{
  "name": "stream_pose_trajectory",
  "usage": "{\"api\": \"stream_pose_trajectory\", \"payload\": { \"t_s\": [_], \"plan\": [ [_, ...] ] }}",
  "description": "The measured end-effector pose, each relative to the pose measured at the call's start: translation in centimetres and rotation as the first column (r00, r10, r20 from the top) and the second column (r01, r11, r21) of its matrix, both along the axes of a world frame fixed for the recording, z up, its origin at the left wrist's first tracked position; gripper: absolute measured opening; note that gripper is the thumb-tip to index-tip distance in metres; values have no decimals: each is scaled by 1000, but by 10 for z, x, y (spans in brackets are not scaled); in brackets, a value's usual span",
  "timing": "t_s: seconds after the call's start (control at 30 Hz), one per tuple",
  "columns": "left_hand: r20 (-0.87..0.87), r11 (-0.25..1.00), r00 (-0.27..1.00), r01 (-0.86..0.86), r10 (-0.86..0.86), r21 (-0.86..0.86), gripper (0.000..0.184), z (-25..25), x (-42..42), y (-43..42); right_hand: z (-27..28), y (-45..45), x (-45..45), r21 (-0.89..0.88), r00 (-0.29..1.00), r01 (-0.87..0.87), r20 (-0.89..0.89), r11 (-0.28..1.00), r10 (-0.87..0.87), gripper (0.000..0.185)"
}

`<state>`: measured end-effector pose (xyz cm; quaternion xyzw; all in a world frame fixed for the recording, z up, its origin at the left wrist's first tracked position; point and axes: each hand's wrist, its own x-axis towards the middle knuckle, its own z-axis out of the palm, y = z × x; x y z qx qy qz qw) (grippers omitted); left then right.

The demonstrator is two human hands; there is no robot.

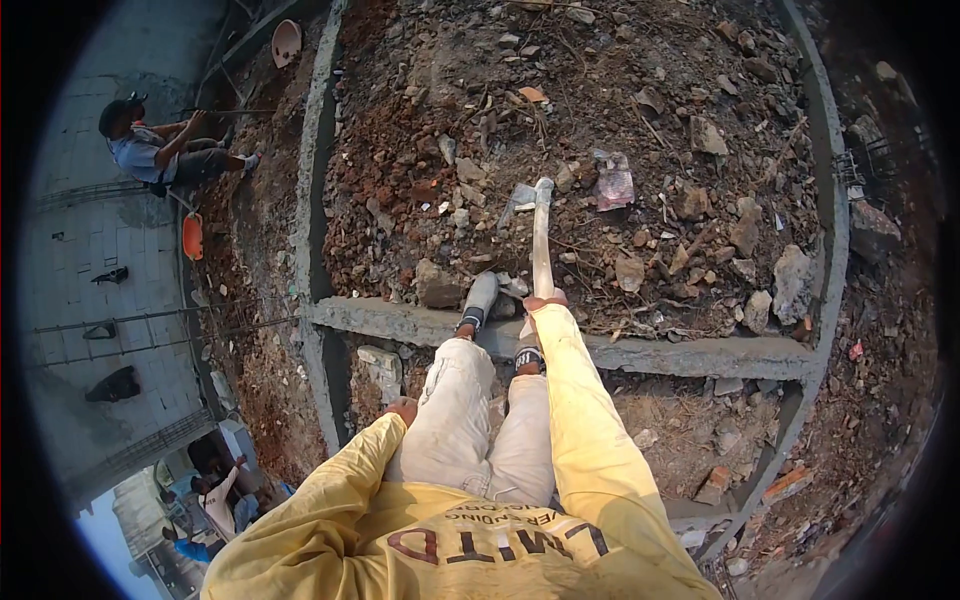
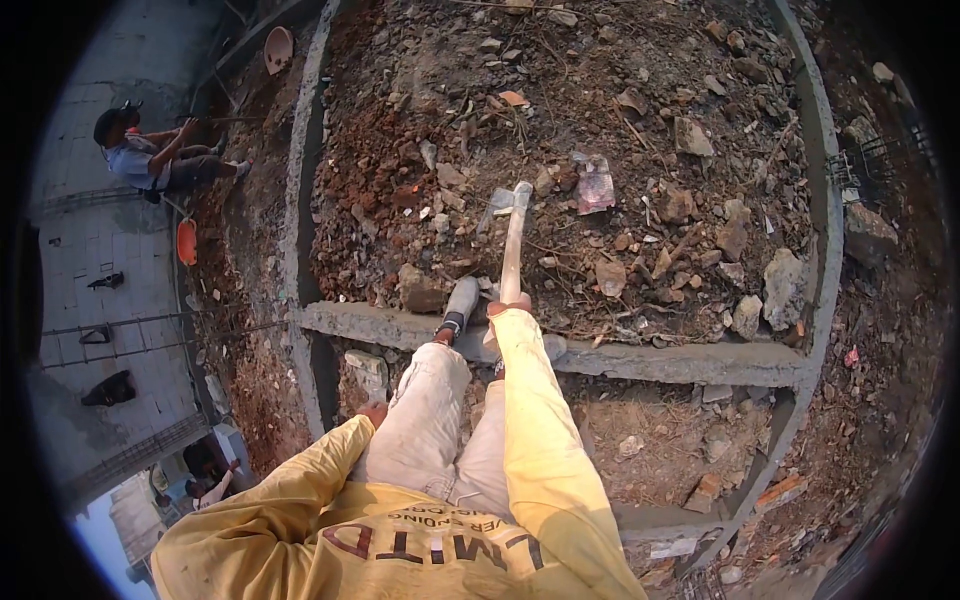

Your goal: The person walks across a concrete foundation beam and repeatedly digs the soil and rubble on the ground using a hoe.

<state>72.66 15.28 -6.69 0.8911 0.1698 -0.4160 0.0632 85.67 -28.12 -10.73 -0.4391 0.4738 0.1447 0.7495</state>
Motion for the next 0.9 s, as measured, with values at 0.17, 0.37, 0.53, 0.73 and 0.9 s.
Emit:
{"api": "stream_pose_trajectory", "payload": {
  "t_s": [0.17,0.37,0.53,0.73,0.9],
  "plan": [
    [213,986,963,155,-163,56,22,49,54,-63,7,3,2,-68,989,-62,-138,996,52,48],
    [187,975,980,-29,72,-219,50,36,163,-196,29,44,-24,281,972,87,-234,956,-19,57],
    [-512,919,832,-349,212,-186,74,-27,199,-267,-7,161,-101,-271,860,-405,-437,873,263,71],
    [-589,949,770,68,-246,-307,57,-133,162,-247,37,249,-125,-199,924,-195,-366,960,112,56],
    [-344,669,576,675,-742,-312,47,-165,179,-173,40,301,-69,-292,949,-125,-313,948,29,55]
  ]
}}
